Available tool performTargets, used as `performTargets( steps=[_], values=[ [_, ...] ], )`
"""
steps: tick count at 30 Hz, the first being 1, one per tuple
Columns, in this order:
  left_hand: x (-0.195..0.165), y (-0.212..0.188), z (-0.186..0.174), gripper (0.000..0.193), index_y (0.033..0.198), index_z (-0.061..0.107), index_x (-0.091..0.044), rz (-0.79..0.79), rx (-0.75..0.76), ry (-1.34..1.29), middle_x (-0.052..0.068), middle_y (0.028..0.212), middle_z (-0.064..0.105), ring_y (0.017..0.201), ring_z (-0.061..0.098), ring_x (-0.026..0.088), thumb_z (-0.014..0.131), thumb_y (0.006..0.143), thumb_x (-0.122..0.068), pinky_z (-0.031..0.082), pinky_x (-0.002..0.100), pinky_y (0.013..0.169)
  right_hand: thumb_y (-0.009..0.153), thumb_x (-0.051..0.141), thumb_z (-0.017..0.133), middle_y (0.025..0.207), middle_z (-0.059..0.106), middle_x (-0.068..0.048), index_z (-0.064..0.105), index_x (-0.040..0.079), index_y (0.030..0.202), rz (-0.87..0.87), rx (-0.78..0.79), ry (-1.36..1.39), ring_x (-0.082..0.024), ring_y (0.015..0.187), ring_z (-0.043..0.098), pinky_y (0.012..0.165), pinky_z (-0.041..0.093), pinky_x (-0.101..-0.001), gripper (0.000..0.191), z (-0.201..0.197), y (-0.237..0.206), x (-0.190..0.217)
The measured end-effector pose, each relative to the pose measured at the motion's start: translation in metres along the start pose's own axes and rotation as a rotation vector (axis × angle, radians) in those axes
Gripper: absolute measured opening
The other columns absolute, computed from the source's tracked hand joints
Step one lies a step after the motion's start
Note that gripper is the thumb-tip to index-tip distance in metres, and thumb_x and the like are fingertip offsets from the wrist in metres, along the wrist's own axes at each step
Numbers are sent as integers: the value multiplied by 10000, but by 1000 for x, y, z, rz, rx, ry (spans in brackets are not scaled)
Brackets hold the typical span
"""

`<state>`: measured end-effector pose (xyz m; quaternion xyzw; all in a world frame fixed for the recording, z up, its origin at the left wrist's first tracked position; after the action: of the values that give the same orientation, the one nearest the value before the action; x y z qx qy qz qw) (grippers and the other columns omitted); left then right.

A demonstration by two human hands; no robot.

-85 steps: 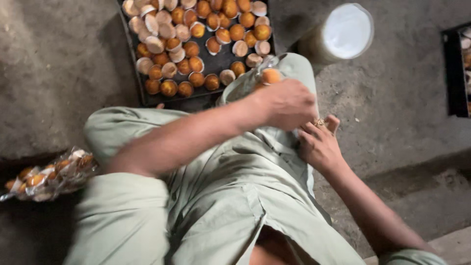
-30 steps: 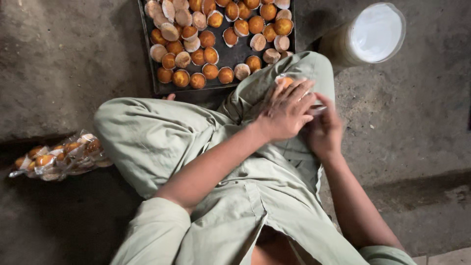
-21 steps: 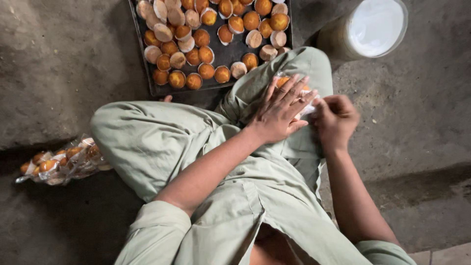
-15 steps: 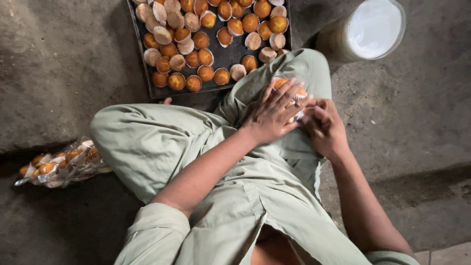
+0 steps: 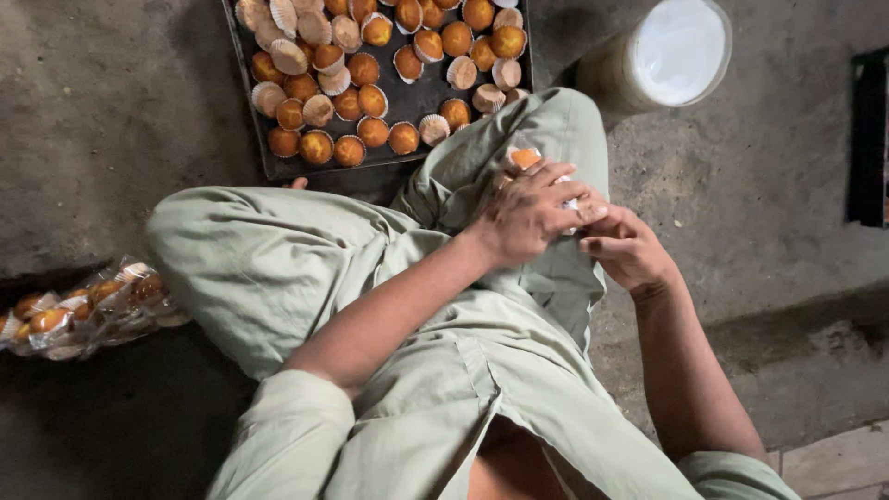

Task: The person sits on the floor in front of a tray of small baked cakes in paper cups. They open clear plastic bags, place several cakes into each bag by hand, tie the bags closed, and set the filled bags on the floor beside them.

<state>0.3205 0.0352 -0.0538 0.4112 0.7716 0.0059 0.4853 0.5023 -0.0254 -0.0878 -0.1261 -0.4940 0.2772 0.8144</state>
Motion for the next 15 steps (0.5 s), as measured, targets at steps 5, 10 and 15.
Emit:
performTargets(
  steps=[5,10,15],
  values=[
    [-1,6,-3,156,816,793,-187,-88,-67,-55,-14,1230,748,1275,604,323,675,823,-84,384,519,1167,873,-90,666,1143,691,-110,656,-73,1169,-147,47,-20,-168,1071,666,984,523,-292,297,12,9,1],
    [-15,-24,-28,149,978,779,-114,-214,-280,-313,41,1241,739,1269,631,293,714,852,-71,445,452,1162,829,-159,711,1228,630,-85,575,12,1173,-390,-218,-162,-150,1018,656,906,557,-294,407,25,27,7],
    [27,-57,-87,65,911,670,-17,-398,-481,-885,129,1210,699,1111,656,220,718,900,-58,537,364,1010,849,-133,646,1261,612,-52,543,42,1169,-379,-269,-319,-161,904,680,706,536,-284,379,37,41,14]
  ],
)
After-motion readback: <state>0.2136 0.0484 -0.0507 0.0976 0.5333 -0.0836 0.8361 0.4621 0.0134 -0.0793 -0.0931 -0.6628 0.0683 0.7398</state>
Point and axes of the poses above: each hand's wrist, its own y-axis towards the middle knuckle, its own z-axis out of the palm, x = y × z, the point moved 5 cm from there along y, towards the middle knuckle
